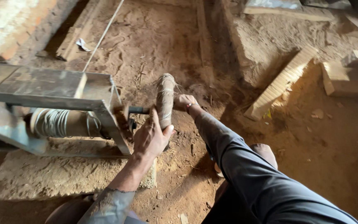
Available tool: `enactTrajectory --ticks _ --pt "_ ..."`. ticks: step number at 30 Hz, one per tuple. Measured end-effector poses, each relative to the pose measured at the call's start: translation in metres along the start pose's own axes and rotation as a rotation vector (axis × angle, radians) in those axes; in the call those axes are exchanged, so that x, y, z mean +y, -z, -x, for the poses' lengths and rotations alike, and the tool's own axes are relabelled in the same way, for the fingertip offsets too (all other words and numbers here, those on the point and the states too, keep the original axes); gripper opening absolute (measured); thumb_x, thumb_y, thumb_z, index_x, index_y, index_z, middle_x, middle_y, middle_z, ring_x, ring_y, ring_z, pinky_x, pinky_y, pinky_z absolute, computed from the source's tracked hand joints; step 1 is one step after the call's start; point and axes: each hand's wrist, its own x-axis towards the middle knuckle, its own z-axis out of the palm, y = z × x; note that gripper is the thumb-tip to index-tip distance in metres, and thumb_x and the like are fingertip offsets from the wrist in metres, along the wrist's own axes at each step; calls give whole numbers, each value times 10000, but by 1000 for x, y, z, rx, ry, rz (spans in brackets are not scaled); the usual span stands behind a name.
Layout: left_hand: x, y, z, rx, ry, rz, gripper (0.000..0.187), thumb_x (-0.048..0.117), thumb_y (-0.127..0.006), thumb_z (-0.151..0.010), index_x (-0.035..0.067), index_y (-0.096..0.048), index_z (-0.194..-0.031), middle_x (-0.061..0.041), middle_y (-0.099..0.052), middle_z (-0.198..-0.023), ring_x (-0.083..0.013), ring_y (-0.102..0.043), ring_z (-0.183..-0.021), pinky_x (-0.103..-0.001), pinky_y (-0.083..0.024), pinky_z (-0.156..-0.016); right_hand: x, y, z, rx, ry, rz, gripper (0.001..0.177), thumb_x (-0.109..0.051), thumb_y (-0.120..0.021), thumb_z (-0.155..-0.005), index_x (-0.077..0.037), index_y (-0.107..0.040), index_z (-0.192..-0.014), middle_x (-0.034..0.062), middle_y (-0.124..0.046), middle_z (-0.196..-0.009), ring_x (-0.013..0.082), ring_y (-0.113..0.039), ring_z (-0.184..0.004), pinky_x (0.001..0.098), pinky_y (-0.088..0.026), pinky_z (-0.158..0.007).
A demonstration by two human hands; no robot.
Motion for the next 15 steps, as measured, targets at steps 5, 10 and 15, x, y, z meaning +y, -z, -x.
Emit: enactTrajectory --ticks 5,10,15 --pt "-9 -14 -12 110 -78 23 991 488 -675 -926 -43 -155 -1581 -316 -629 -1289 -320 -751 -755 -399 -639 -480 -4 -23 17 -70 2 -15 539 -622 -624 -818 -123 -768 -961 123 -765 -994 311 -740 -935 447 -579 -793" --pt "-7 -18 -17 59 -37 41 1019 507 -666 -930 -36 -117 -1596 -316 -640 -1264 -322 -747 -717 -404 -639 -478 -8 -36 33 -100 2 -12 584 -663 -618 -820 -124 -767 -988 119 -765 -1010 299 -740 -941 441 -575 -801" --pt "-4 -18 -22 112 -78 50 1011 502 -656 -953 -45 -112 -1607 -319 -654 -1250 -305 -740 -681 -392 -624 -459 -12 -55 71 -154 10 -17 629 -705 -611 -821 -126 -765 -1015 115 -766 -1026 287 -739 -948 436 -570 -808"
